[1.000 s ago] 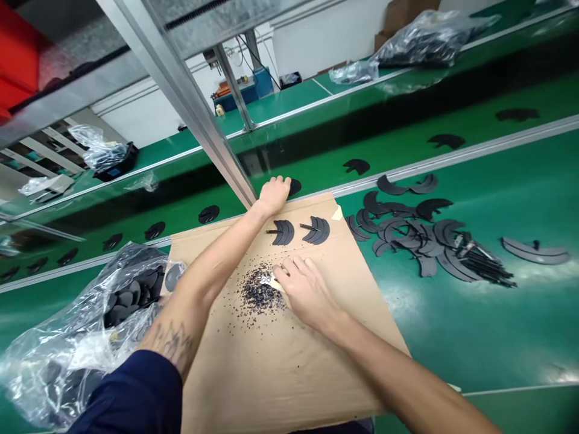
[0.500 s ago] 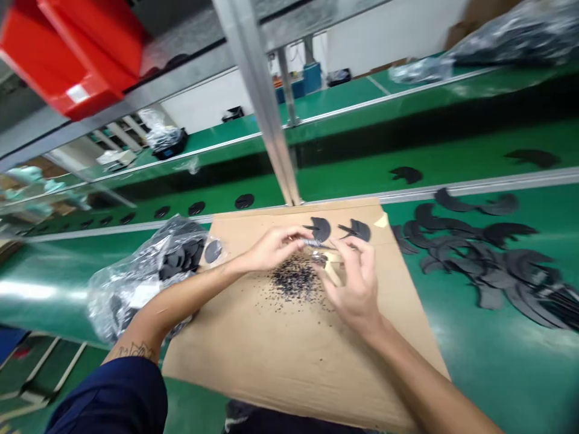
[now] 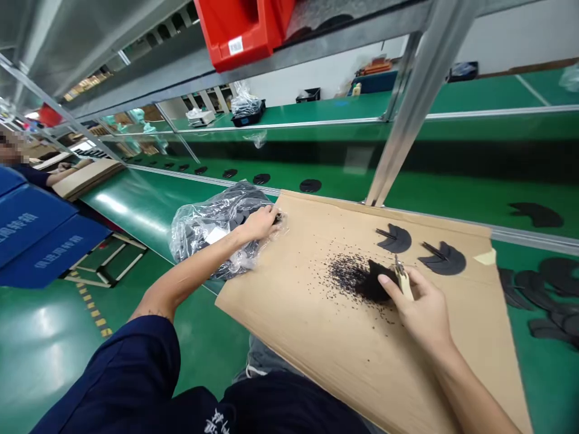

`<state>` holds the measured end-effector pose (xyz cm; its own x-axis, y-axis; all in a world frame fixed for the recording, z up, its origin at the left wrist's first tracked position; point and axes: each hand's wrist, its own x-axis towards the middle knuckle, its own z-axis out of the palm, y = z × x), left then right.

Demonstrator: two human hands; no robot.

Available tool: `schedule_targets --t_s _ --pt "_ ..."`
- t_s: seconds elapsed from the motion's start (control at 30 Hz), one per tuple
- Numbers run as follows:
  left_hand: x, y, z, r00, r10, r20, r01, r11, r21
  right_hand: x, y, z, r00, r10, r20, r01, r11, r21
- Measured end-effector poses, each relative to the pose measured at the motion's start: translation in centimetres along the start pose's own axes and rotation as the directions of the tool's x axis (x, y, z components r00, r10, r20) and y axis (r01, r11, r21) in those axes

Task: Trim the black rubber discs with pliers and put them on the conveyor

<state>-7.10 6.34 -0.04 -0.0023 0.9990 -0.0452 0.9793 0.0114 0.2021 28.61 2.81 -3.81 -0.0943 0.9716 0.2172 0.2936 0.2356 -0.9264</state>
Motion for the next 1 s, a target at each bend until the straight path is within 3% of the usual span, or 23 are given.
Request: schedule_targets --t_s 0.1,0.23,0.37,0.43,0.5,0.57,0.63,0.7,0.8,0.9,1.0 --pt "0.6 -0.7 0.5 0.998 -0.052 -0.045 0.047 0.994 -0.101 -0.1 -0.4 0.2 1.0 0.002 0.008 -0.002 1.0 0.022" --pt "0.2 -0.8 -0.7 0.993 -0.066 -0.097 0.033 0.953 -0.302 -0.3 -0.6 0.2 1.0 0.018 0.019 -0.019 0.999 0.046" --pt "-1.6 1.0 -1.7 0.995 -0.034 -0.091 -0.02 0.847 -0.531 -0.6 -0.7 -0.1 0.999 0.028 0.047 -0.032 0.996 0.086" --pt "-2.7 2.9 -1.4 0.999 -0.003 -0.044 -0.031 0.667 -0.745 -0.8 -0.8 -0.1 0.997 0.05 0.057 -0.055 0.993 0.106" --pt "-3.7 5.4 -0.6 0.998 0.055 0.036 0.017 0.31 -0.951 -1.1 -1.0 -0.1 0.994 0.087 0.064 -0.094 0.987 0.128" --pt "-4.3 7.9 0.5 0.987 0.113 0.115 0.121 -0.046 -0.992 -1.4 -1.2 0.1 0.988 0.134 0.076 -0.145 0.977 0.157" --pt "-4.6 10.2 1.7 0.975 0.132 0.181 0.205 -0.194 -0.959 -1.6 -1.3 0.3 0.979 0.186 0.086 -0.2 0.959 0.198" --pt "-4.8 12.1 3.1 0.964 0.132 0.232 0.258 -0.229 -0.939 -1.8 -1.2 0.6 0.965 0.24 0.101 -0.258 0.933 0.249" --pt "-5.2 14.1 5.1 0.972 0.108 0.21 0.225 -0.159 -0.961 -1.9 -0.8 0.9 0.941 0.313 0.13 -0.339 0.878 0.338" --pt "-5.9 15.1 6.9 0.997 0.054 0.048 0.048 -0.012 -0.999 -2.1 -0.6 1.0 0.922 0.35 0.167 -0.387 0.829 0.404" --pt "-6.5 15.2 8.1 0.989 0.086 -0.117 -0.129 0.149 -0.98 -2.3 -0.8 0.9 0.909 0.357 0.216 -0.416 0.816 0.401"
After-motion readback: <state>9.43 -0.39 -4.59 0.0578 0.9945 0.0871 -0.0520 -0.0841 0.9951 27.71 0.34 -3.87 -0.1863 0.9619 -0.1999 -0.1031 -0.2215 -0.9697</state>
